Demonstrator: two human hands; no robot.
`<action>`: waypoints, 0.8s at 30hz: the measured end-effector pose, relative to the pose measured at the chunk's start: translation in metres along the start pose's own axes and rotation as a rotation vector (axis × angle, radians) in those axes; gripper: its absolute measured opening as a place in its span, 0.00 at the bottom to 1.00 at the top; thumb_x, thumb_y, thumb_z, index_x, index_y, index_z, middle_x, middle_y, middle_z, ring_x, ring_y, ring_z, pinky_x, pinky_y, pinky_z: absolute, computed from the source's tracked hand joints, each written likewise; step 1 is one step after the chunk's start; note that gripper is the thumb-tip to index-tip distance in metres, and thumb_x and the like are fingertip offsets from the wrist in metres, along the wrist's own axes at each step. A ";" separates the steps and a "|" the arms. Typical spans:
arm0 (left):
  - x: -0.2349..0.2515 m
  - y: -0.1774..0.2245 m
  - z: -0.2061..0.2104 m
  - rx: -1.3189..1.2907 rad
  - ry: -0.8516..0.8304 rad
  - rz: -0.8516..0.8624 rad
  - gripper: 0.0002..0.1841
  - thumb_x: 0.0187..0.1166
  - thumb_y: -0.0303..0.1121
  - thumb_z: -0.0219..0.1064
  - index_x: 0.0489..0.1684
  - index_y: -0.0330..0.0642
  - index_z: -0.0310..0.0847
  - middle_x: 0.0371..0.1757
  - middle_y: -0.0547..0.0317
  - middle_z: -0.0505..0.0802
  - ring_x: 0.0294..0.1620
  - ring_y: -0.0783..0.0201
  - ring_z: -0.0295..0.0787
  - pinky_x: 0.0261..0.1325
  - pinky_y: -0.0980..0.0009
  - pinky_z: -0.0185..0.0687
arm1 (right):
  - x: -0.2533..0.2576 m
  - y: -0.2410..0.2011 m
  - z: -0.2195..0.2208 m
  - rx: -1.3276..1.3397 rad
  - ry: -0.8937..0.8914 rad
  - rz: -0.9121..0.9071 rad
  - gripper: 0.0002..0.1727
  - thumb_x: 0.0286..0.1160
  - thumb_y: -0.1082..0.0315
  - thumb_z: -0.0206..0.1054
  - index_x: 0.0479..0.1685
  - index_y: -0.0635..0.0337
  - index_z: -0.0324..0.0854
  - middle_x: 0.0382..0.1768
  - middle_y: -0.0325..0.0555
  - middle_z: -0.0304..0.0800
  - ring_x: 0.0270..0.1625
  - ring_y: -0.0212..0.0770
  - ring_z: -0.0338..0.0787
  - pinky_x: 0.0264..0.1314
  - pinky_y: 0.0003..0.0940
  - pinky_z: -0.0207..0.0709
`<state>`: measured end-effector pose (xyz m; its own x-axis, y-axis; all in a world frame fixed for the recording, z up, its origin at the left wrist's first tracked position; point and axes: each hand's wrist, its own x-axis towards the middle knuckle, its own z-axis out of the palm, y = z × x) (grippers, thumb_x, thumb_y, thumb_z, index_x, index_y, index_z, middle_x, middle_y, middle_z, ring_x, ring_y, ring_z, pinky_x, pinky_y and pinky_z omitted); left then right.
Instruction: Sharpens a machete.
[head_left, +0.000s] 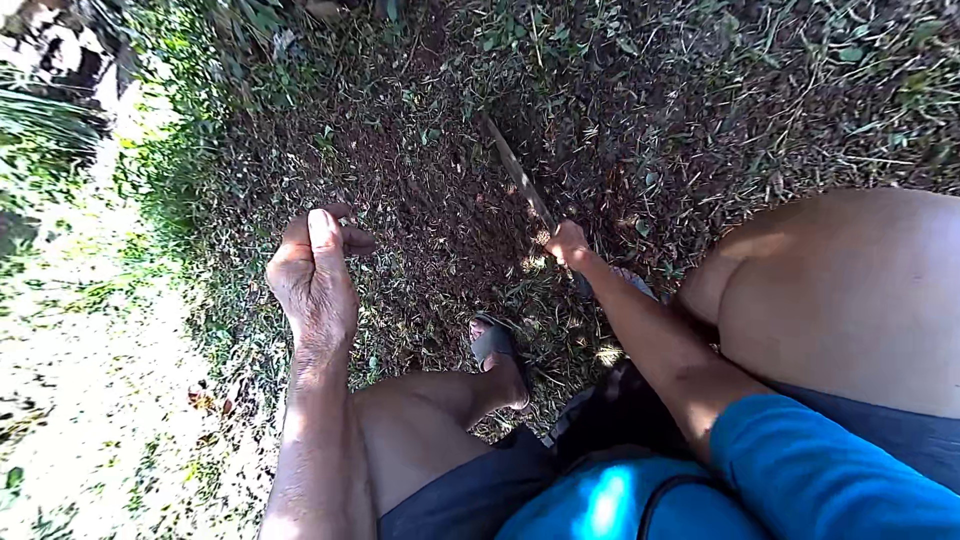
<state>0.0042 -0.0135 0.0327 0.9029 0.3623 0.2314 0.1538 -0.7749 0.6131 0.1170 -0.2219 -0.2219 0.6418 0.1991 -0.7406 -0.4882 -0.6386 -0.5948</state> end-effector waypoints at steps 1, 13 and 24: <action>0.001 -0.001 -0.001 0.004 -0.001 -0.006 0.29 0.94 0.44 0.39 0.64 0.25 0.77 0.40 0.55 0.94 0.40 0.73 0.92 0.55 0.69 0.86 | -0.001 -0.003 -0.007 0.035 0.028 -0.052 0.16 0.76 0.70 0.70 0.55 0.73 0.81 0.50 0.69 0.86 0.47 0.61 0.90 0.51 0.61 0.82; -0.007 -0.009 -0.011 -0.059 0.073 0.047 0.27 0.94 0.43 0.37 0.60 0.29 0.77 0.38 0.66 0.95 0.39 0.79 0.92 0.54 0.74 0.88 | 0.003 -0.083 -0.055 1.038 0.380 -0.259 0.07 0.78 0.76 0.64 0.39 0.60 0.69 0.11 0.35 0.67 0.06 0.31 0.69 0.09 0.28 0.73; -0.006 -0.006 -0.008 -0.090 0.085 -0.016 0.27 0.95 0.41 0.36 0.63 0.27 0.77 0.37 0.66 0.94 0.38 0.79 0.92 0.53 0.73 0.88 | -0.026 -0.027 0.034 -0.471 -0.225 -0.220 0.21 0.77 0.66 0.70 0.63 0.73 0.82 0.69 0.70 0.83 0.74 0.67 0.82 0.70 0.68 0.75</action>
<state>-0.0049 -0.0071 0.0337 0.8627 0.4201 0.2817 0.1282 -0.7203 0.6818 0.0931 -0.1843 -0.1968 0.5312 0.4859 -0.6940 -0.0077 -0.8164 -0.5775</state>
